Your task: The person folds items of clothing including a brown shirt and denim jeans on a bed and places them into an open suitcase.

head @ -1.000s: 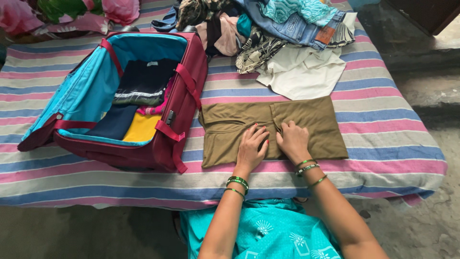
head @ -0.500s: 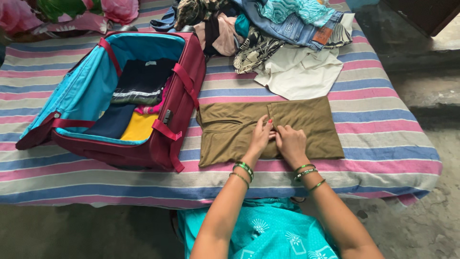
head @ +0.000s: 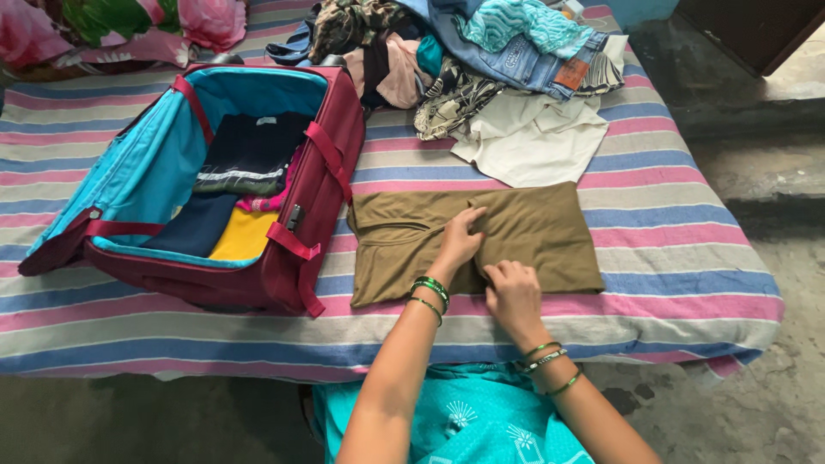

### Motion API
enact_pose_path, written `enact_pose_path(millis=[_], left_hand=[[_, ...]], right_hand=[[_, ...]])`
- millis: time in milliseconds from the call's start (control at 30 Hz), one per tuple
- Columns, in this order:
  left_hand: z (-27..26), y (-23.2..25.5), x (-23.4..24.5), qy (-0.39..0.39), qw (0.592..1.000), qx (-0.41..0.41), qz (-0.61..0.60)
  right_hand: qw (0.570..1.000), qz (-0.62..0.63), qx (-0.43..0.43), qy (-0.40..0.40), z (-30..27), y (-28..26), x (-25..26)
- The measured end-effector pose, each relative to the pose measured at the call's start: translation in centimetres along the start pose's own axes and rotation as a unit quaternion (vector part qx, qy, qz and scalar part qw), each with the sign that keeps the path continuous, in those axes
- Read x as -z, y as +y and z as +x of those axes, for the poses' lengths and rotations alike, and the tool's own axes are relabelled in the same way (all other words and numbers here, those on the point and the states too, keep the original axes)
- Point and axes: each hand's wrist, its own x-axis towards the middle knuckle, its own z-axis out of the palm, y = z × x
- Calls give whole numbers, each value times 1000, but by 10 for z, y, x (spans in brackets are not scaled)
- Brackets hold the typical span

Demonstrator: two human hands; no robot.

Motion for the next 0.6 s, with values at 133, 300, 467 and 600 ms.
enact_pose_path(millis=[133, 300, 467, 600], left_hand=[[-8, -19, -1, -24, 997, 50, 49], [7, -28, 0, -21, 997, -66, 38], [5, -1, 8, -31, 999, 15, 36], [-8, 39, 10, 28, 992, 125, 16]], right_hand=[[1000, 14, -19, -14, -4, -4, -12], [995, 96, -25, -2, -7, -4, -10], [995, 94, -12, 0, -8, -7, -6], [987, 141, -66, -37, -6, -2, 1]])
